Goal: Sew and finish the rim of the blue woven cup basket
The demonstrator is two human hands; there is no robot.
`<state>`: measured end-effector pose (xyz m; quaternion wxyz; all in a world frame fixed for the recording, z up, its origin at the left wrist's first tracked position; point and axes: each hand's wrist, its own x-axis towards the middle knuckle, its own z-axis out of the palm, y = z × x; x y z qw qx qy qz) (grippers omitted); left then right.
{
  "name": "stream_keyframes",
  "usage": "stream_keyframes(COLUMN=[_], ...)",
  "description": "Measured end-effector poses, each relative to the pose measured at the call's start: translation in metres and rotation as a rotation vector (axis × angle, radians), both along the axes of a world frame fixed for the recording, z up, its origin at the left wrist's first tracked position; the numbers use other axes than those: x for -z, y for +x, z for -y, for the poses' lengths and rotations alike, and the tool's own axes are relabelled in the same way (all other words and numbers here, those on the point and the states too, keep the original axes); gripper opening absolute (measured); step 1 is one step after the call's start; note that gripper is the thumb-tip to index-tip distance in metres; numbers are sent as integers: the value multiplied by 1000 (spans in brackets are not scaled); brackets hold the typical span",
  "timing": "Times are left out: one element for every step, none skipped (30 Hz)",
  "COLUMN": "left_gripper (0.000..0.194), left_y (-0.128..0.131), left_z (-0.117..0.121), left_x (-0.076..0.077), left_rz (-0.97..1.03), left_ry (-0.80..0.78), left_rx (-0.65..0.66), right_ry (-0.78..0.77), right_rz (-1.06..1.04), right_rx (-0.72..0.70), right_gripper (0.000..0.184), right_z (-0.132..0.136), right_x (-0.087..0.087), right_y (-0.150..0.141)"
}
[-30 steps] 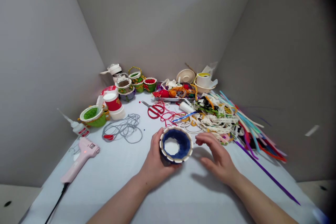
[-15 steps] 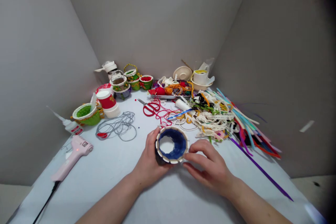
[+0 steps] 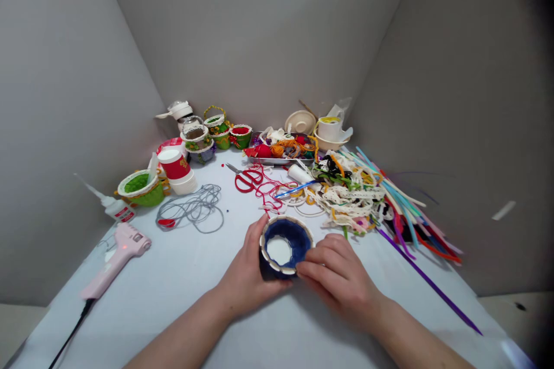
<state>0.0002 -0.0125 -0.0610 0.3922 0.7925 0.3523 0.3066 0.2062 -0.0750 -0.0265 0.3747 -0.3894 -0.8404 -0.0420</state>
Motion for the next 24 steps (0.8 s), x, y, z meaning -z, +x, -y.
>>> stream_keyframes(left_gripper=[112, 113, 114, 115, 116, 117, 118, 120, 122, 124, 127, 129, 130, 132, 132, 132, 131, 130, 129, 129, 128, 128, 127, 126], left_y=[0, 0, 0, 0, 0, 0, 0, 0, 0, -1, -1, -2, -3, -4, -4, -5, -5, -5, -5, -5, -5, -4, -4, -4], left_z=[1, 1, 1, 2, 2, 2, 1, 1, 1, 0, 0, -1, -1, -2, -2, -3, -3, -3, -3, -3, -3, -2, -2, -2], left_x=[0, -1, -1, -1, -2, -2, -2, -2, -2, -1, -1, 0, 1, 2, 3, 4, 4, 4, 4, 4, 4, 3, 3, 2], left_rz=[-2, -4, -7, -10, -13, -17, -20, -23, -25, -29, -31, -31, -26, -17, -6, 6, 18, 27, 33, 37, 39, 42, 44, 47], left_ry=[-20, -37, -51, -60, -65, -68, -70, -72, -74, -77, -78, -75, -71, -64, -57, -51, -46, -44, -44, -46, -50, -52, -55, -57], left_rx=[3, 4, 4, 3, 2, 2, 3, 5, 7, 11, 15, 21, 28, 37, 45, 51, 54, 55, 55, 55, 56, 57, 61, 63], right_ry=[2, 3, 2, 0, -1, -2, -1, -2, -3, -6, -12, -19, -29, -40, -50, -60, -66, -70, -74, -78, -83, -87, -90, -93], right_rz=[8, 17, 27, 39, 53, 69, 84, 98, 108, 115, 119, 122, 125, 129, 131, 131, 129, 125, 120, 116, 114, 113, 113, 115], right_rx=[2, 4, 6, 7, 6, 5, 3, 3, 5, 9, 12, 13, 11, 8, 5, 3, 2, 1, 0, -3, -6, -7, -7, -8], right_gripper=[15, 14, 13, 12, 12, 12, 11, 11, 10, 10, 9, 9, 9, 9, 9, 9, 9, 10, 10, 11, 13, 14, 15, 16], right_z=[0, 0, 0, 0, 0, 1, 1, 2, 2, 2, 2, 2, 2, 2, 2, 3, 3, 4, 4, 5, 5, 6, 7, 7], right_x=[0, 0, 0, 0, -1, -2, -3, -5, -6, -8, -9, -10, -11, -12, -12, -12, -12, -12, -12, -12, -12, -12, -12, -13], right_y=[0, 0, 0, 0, 0, 0, 0, 0, 0, -1, 0, 0, 0, 0, 0, 0, 0, -1, -1, -1, -1, -1, -1, 0])
